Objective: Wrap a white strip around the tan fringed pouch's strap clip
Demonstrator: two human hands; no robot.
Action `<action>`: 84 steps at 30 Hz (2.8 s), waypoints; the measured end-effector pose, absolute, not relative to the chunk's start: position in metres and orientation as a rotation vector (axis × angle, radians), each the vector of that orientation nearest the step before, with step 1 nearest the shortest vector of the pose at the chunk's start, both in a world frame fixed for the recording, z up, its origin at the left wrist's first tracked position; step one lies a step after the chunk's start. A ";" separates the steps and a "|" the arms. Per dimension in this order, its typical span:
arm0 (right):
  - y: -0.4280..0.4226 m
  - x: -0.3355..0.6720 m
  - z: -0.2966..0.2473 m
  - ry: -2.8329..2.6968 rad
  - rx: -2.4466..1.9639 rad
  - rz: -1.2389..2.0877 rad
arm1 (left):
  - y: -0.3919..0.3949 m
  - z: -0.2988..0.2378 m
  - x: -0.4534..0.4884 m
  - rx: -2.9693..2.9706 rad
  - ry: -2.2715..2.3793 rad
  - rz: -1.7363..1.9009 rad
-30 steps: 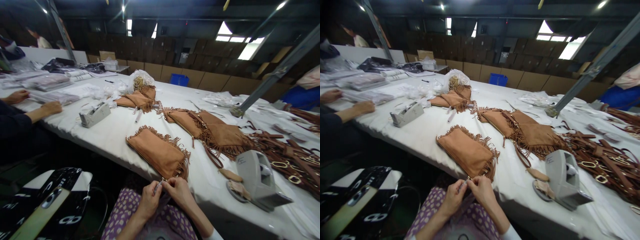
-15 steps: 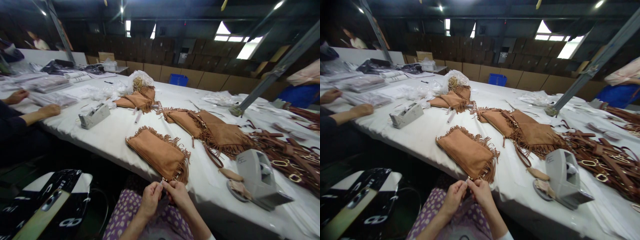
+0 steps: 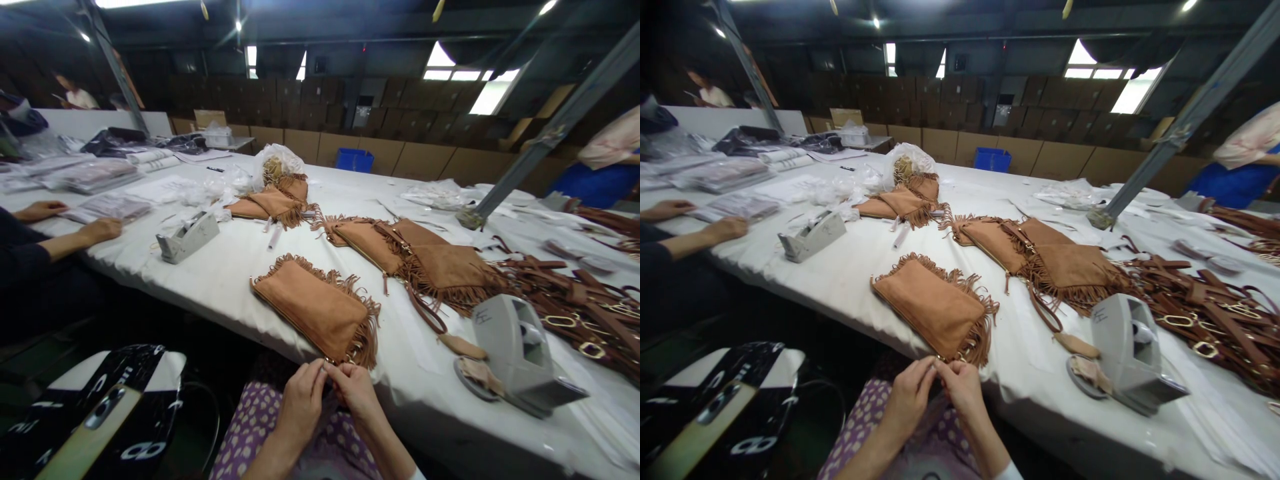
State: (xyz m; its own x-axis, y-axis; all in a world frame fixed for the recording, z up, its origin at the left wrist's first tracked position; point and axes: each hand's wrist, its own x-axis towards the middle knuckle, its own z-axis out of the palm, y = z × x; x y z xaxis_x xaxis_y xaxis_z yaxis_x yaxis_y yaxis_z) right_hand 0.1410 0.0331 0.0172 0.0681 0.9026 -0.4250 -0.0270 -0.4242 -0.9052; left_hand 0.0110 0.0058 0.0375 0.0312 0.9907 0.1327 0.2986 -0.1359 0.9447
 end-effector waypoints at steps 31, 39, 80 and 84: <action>0.009 0.136 0.041 -1.423 -1.640 0.807 | 0.019 0.028 0.016 0.230 0.719 0.940; -0.008 0.142 0.053 -1.265 -1.639 0.963 | 0.014 0.025 0.015 0.493 0.940 1.066; -0.015 0.183 0.089 -1.183 -1.444 1.578 | 0.011 0.061 -0.039 0.302 0.624 0.833; 0.020 0.219 0.098 -1.292 -1.540 0.892 | 0.005 0.074 -0.052 0.580 0.686 0.645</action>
